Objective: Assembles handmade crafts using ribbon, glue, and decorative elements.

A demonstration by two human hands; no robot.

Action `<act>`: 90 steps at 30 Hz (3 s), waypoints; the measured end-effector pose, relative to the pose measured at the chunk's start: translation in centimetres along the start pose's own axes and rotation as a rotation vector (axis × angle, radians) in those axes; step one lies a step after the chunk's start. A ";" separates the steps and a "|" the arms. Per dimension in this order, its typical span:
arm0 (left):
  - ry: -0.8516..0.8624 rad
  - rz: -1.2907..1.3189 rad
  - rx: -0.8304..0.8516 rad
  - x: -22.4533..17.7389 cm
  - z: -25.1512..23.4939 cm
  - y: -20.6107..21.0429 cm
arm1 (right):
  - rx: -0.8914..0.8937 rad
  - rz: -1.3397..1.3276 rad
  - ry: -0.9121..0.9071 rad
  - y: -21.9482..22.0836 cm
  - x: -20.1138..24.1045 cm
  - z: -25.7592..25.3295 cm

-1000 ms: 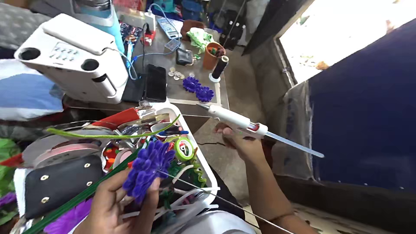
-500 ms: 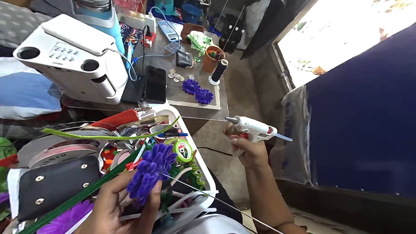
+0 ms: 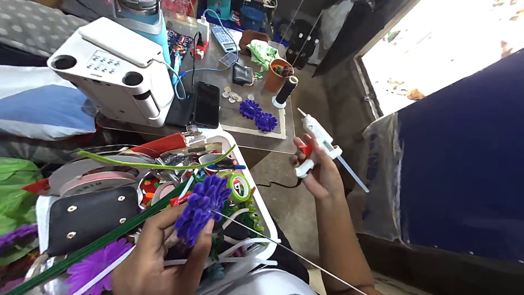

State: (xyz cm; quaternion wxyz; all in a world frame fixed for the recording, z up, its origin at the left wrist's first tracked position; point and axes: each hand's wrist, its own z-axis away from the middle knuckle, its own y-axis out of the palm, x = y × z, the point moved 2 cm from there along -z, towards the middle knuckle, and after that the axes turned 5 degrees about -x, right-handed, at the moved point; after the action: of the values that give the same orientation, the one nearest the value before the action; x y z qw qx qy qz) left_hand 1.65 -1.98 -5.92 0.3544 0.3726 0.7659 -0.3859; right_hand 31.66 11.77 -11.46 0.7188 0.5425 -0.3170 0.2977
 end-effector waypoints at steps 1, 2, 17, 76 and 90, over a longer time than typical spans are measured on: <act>-0.002 -0.002 -0.008 0.0 0.0 0.0 | -0.101 -0.038 0.042 -0.3 -0.1 -0.6; -0.002 0.003 -0.012 0.0 0.0 0.0 | -0.140 -0.080 0.065 -0.8 -0.2 -1.1; 0.014 -0.038 -0.018 0.6 0.1 -0.2 | -0.340 0.017 -0.001 -3.5 -4.4 -8.7; -0.038 -0.388 -0.373 3.0 2.1 -15.6 | 0.398 1.406 -0.804 9.4 -2.1 -10.4; -0.113 -0.648 -0.307 2.6 4.7 -17.9 | 0.338 1.707 -0.474 8.5 -5.3 -11.9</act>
State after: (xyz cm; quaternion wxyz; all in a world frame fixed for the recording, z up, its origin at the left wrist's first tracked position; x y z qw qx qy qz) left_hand -13.45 -12.82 -4.36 0.3073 0.0309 0.8724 -0.3788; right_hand 23.33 24.83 -13.07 0.0797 0.2683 -0.7038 0.6529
